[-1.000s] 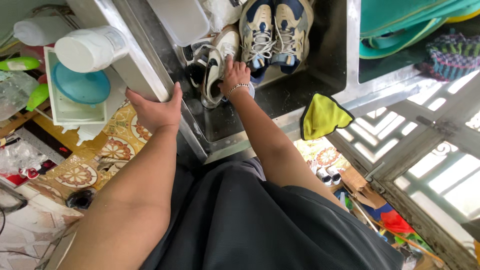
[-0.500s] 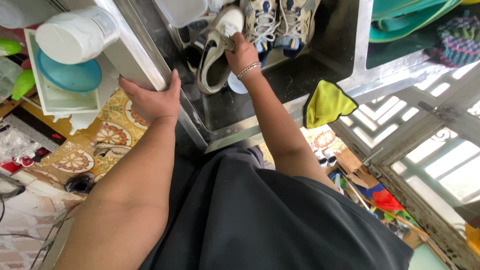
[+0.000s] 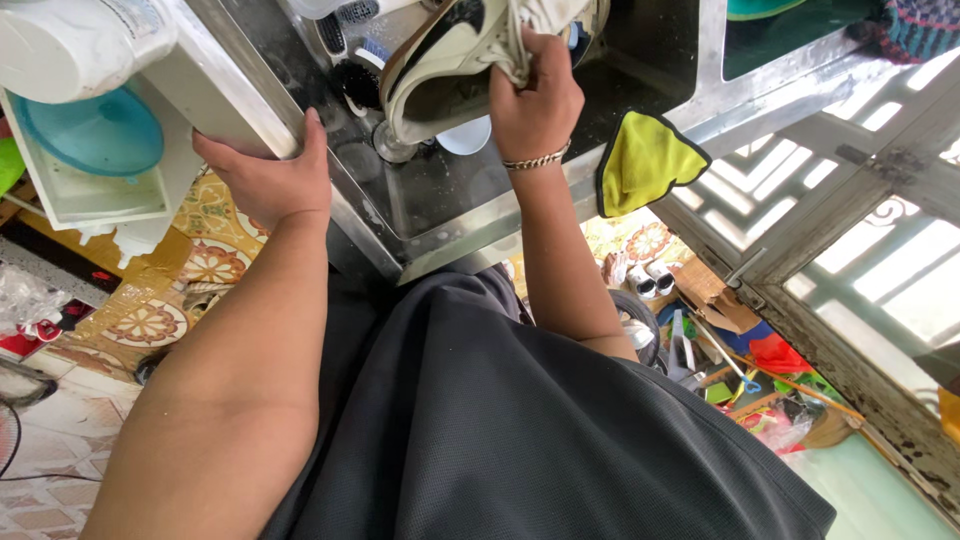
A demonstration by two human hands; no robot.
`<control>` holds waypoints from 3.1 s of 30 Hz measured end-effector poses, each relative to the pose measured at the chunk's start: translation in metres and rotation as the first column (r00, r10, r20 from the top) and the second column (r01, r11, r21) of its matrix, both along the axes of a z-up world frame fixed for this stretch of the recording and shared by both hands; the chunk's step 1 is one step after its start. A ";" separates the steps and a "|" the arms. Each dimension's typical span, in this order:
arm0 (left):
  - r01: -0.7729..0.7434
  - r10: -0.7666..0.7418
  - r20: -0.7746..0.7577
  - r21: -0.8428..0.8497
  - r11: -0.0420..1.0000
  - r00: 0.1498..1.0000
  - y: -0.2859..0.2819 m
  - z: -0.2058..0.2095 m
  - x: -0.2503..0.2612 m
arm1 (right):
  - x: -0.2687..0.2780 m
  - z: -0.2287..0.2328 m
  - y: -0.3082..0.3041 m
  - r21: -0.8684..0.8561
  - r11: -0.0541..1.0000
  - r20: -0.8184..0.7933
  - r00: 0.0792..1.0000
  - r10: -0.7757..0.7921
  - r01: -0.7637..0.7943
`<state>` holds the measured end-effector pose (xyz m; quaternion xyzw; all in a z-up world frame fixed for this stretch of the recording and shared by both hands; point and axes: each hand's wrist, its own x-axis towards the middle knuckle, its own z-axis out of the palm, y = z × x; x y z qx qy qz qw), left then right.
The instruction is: The person cleans a pair of sneakers in a sink. They rinse the shoes, scrub them with an orange brush, apply liquid soap, and rinse again. The person also removes and rinses the insoles before placing them back into the shoes.
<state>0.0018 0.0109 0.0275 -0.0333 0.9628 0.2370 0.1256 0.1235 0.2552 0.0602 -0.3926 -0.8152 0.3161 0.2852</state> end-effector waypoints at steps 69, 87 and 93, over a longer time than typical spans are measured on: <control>-0.018 0.018 -0.028 -0.002 1.000 0.999 0.004 0.003 -0.002 | -0.075 -0.221 -0.116 -0.433 0.900 -0.006 0.999 0.047 -0.045; 0.003 0.000 0.025 -0.128 0.992 1.000 0.005 0.006 -0.006 | -0.082 -0.262 -0.136 -0.040 0.939 0.399 0.867 -0.298 0.341; 0.022 -0.026 -0.041 -0.110 0.994 0.999 0.003 -0.001 -0.003 | -0.101 -0.295 -0.131 -0.146 0.866 0.657 0.701 -0.276 0.478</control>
